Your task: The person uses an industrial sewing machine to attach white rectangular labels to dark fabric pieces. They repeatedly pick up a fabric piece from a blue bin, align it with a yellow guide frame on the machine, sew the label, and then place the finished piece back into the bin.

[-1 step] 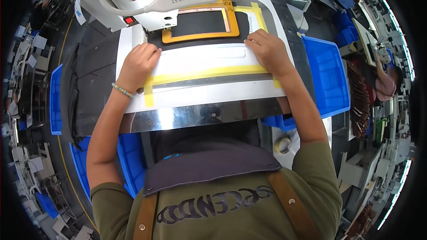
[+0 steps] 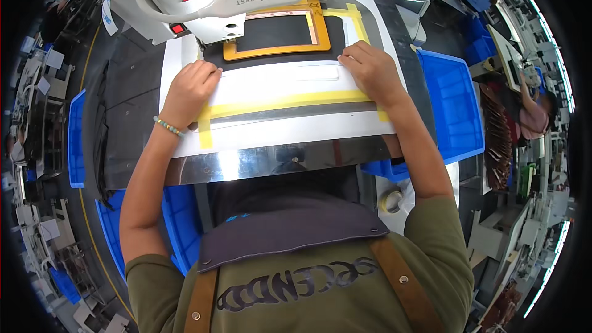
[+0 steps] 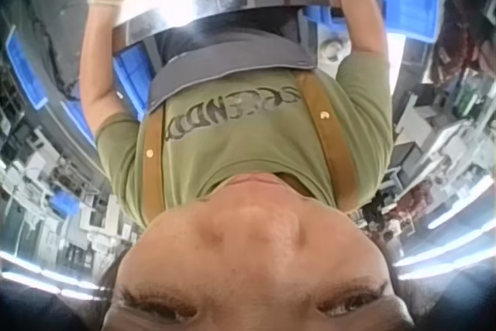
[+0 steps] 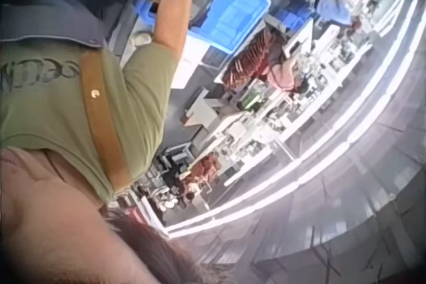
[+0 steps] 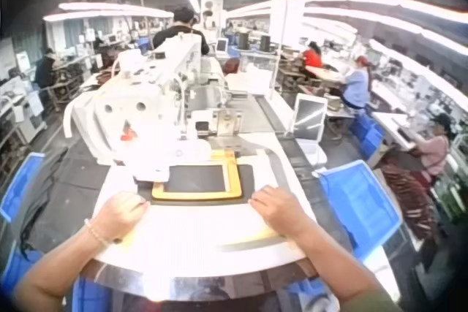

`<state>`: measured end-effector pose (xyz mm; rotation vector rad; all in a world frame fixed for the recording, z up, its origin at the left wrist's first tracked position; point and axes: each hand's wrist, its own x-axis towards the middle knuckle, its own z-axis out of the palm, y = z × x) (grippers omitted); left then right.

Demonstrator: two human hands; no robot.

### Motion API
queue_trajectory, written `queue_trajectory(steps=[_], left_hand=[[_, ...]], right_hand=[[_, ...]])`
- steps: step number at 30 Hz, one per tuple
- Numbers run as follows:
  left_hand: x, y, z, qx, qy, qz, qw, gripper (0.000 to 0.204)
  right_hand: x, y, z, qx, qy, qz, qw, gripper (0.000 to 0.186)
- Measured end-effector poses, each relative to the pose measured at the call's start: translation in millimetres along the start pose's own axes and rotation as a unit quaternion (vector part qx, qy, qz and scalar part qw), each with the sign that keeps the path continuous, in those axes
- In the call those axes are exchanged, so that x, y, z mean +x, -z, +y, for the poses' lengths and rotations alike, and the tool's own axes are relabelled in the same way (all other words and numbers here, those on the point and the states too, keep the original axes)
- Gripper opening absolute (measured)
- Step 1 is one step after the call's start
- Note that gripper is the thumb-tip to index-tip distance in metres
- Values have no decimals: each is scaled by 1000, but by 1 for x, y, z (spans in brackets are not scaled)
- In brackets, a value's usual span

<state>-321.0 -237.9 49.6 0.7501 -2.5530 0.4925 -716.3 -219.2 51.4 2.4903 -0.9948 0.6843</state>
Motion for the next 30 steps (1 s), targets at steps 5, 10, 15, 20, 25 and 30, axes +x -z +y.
queue_trajectory(steps=[5, 10, 15, 20, 25, 30], left_hand=[[6, -2, 3, 24, 19, 16, 999, 11], [5, -2, 4, 37, 32, -19, 999, 13], [1, -3, 3, 20, 39, -17, 999, 12], [-1, 0, 4, 10, 55, -38, 998, 12], [-20, 21, 5, -27, 130, -37, 990, 17], [-49, 30, 3, -156, 301, 10, 941, 22]], right_hand=[[6, -6, 10, -36, -20, 42, 998, 15], [6, -6, 12, -30, -6, 18, 999, 13], [0, 0, -1, -13, 14, -17, 1000, 9], [-1, 3, -3, 13, -33, -56, 998, 13], [-2, 28, -11, 56, -150, -82, 984, 26], [-10, 25, -18, 96, -154, -114, 977, 39]])
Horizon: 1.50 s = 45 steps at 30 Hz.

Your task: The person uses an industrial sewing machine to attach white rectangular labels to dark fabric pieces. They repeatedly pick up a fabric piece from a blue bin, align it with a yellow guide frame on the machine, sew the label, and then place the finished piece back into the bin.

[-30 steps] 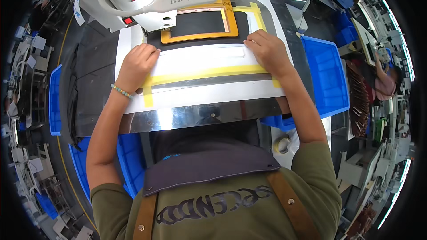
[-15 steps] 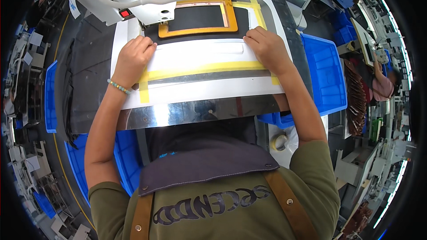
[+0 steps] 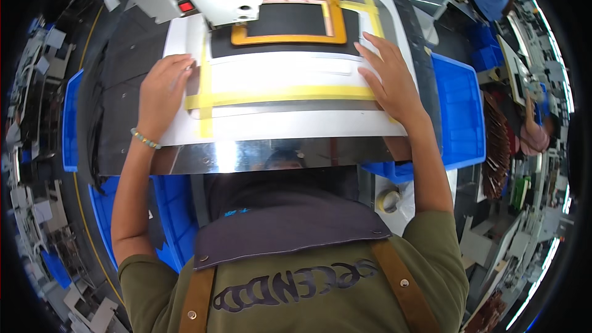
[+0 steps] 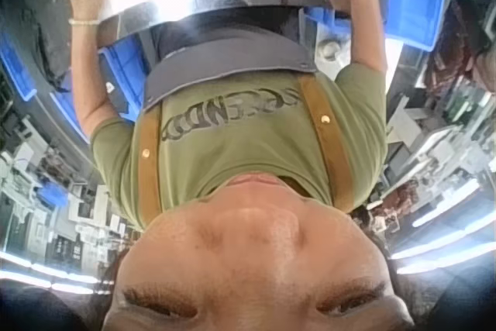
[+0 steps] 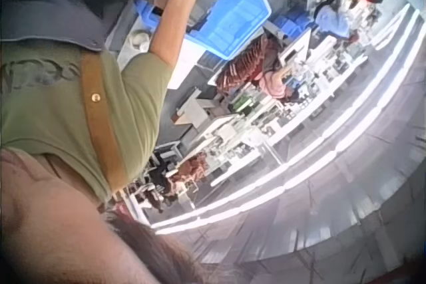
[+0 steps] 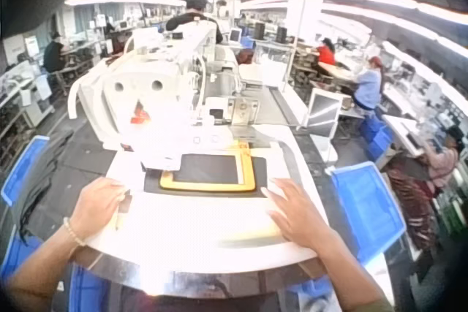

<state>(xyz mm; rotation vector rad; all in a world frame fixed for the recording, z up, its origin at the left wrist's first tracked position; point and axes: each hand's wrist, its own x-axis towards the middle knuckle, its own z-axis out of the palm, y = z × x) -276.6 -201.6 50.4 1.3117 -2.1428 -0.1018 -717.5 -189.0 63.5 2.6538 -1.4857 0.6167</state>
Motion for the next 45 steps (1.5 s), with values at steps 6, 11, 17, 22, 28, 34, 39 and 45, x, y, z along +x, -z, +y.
queue_trajectory(steps=[6, 11, 17, 22, 28, 34, 39, 45], left_hand=[[4, -17, 14, 7, -29, 10, 1000, 25], [4, -23, 17, 70, -44, -38, 996, 42], [1, -27, 14, 92, -39, -118, 988, 50], [3, -27, 14, 76, -30, -123, 989, 48], [6, -24, 20, 80, -42, -112, 990, 60], [5, -23, 16, 117, -46, -174, 977, 58], [9, -22, 21, 104, -45, -171, 979, 56], [8, -23, 12, 92, -71, -163, 980, 53]], right_hand=[[-10, -12, 1, -1, -63, -26, 998, 47], [-14, -17, 2, -48, -58, -65, 995, 54], [-12, -15, 4, -34, -58, -66, 996, 53], [-15, -16, 8, -22, -62, -56, 996, 53], [-6, -12, 2, 1, -18, -29, 999, 59], [-11, -17, 2, -23, -33, -46, 998, 57], [-15, -15, 1, -21, -30, -33, 999, 56], [-16, -28, 10, 13, -16, 51, 998, 53]])
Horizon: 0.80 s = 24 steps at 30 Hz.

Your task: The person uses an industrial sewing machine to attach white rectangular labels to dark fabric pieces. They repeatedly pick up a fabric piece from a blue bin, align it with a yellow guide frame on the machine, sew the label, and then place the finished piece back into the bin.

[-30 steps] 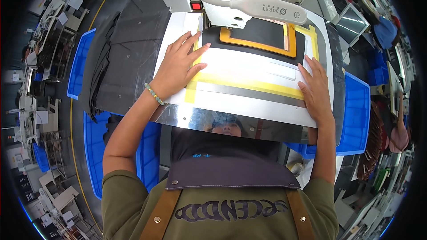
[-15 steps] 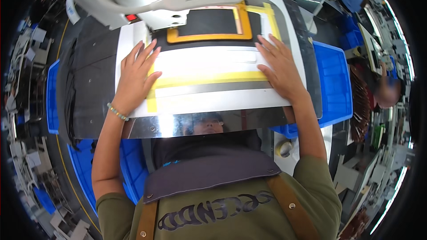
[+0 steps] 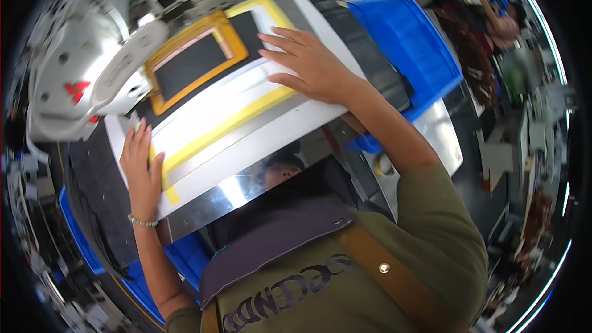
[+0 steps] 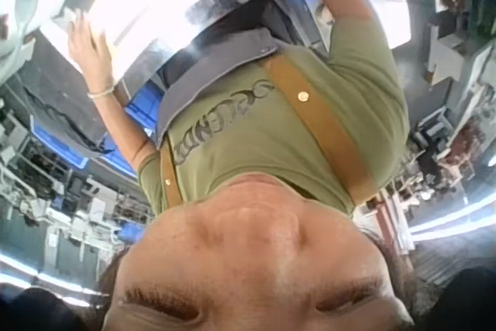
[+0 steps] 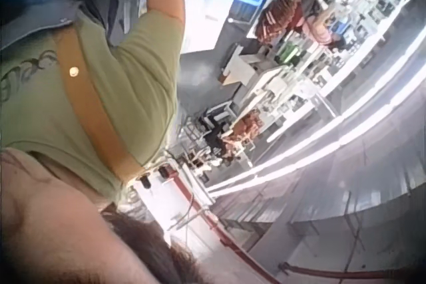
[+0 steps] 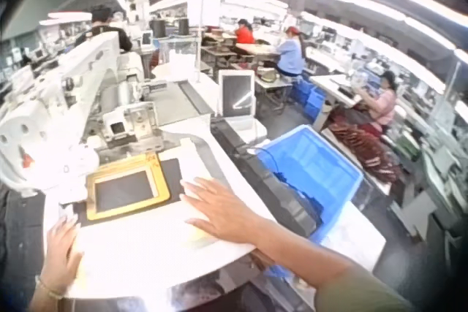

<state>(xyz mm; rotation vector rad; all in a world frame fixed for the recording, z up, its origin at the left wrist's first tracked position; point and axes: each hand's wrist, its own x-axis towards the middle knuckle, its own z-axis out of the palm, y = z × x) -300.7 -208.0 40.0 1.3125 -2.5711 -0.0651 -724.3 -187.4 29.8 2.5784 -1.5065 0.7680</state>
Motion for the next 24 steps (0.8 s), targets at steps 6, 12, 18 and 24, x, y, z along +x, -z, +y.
queue_trajectory(steps=[6, 12, 18, 24], left_hand=[[-4, -7, -7, -31, 4, 7, 999, 48], [0, -9, -10, -205, 39, 26, 978, 36], [-3, -11, -8, -201, 48, 45, 977, 37], [-8, 1, -12, -203, 68, 79, 974, 35]], right_hand=[[-33, 84, 66, -54, -145, 343, 927, 38], [-148, 123, 172, -96, -459, 16, 883, 35], [-228, 36, 206, -55, -500, -222, 835, 37], [-200, 44, 175, -80, -522, -33, 848, 30]])
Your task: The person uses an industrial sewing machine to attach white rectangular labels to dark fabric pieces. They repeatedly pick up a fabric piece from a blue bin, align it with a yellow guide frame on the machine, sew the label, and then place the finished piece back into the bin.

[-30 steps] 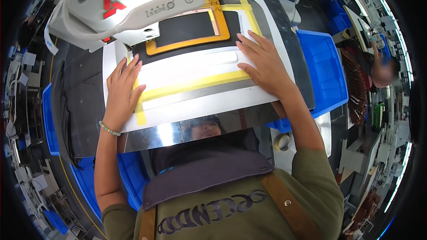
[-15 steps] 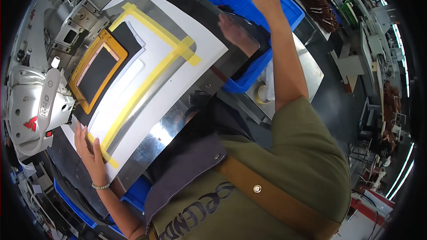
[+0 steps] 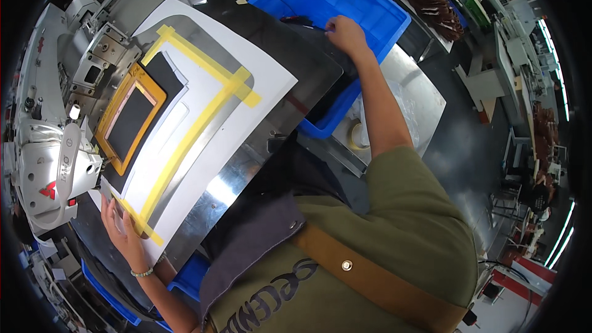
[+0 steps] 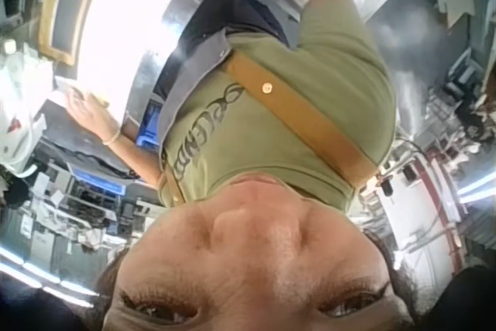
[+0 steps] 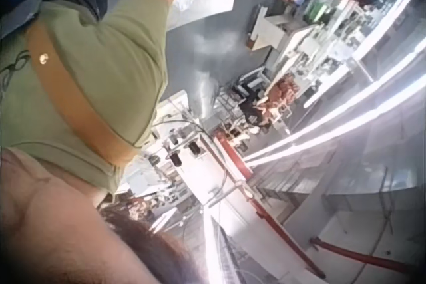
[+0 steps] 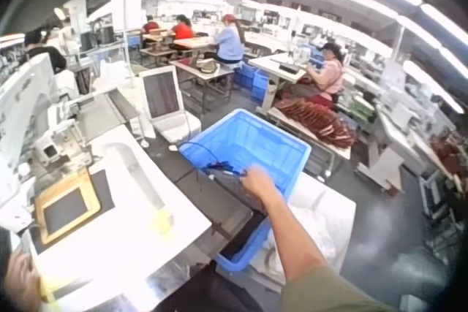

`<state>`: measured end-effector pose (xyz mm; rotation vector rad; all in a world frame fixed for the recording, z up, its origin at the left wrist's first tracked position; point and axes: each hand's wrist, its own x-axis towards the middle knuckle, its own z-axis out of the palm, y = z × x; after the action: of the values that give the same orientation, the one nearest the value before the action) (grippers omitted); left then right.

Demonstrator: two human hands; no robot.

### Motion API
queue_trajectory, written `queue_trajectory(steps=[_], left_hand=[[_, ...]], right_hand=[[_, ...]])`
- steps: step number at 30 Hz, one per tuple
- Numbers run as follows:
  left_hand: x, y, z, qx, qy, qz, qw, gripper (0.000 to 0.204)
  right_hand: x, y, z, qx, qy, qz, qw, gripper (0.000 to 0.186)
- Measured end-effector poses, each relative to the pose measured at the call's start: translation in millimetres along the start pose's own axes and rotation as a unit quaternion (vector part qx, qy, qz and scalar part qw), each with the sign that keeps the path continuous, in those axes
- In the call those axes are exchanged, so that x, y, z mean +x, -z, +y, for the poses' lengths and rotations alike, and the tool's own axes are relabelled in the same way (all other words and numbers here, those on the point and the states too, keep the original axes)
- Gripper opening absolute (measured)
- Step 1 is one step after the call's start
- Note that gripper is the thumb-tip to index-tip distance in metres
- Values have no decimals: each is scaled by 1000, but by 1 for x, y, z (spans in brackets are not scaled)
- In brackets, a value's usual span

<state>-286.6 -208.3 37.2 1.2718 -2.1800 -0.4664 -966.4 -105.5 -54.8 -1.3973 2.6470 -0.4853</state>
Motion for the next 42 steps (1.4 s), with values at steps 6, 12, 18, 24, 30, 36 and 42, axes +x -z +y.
queue_trajectory(steps=[6, 12, 18, 24, 30, 36, 42], left_hand=[[1, 8, -9, -1, -5, -19, 1000, 33], [13, 14, -10, 21, -18, -60, 998, 32], [14, 16, -11, -1, 2, -65, 998, 32], [9, 20, -15, 10, -7, -67, 998, 33], [35, 21, -12, 63, -28, -56, 996, 34], [59, -12, -42, 62, -15, 34, 997, 39], [49, -21, -42, 54, -6, 20, 998, 41]], right_hand=[[-5, -28, -18, 49, 174, -1, 983, 27], [9, -35, -20, 39, 81, -16, 996, 18], [13, -7, 4, 104, 152, 42, 982, 17], [17, -35, -22, 211, 144, -82, 963, 33], [8, -48, -40, 211, 154, -51, 964, 35], [33, -24, 1, 66, 187, 13, 980, 39], [-1, -71, -18, 45, 281, 78, 955, 58]])
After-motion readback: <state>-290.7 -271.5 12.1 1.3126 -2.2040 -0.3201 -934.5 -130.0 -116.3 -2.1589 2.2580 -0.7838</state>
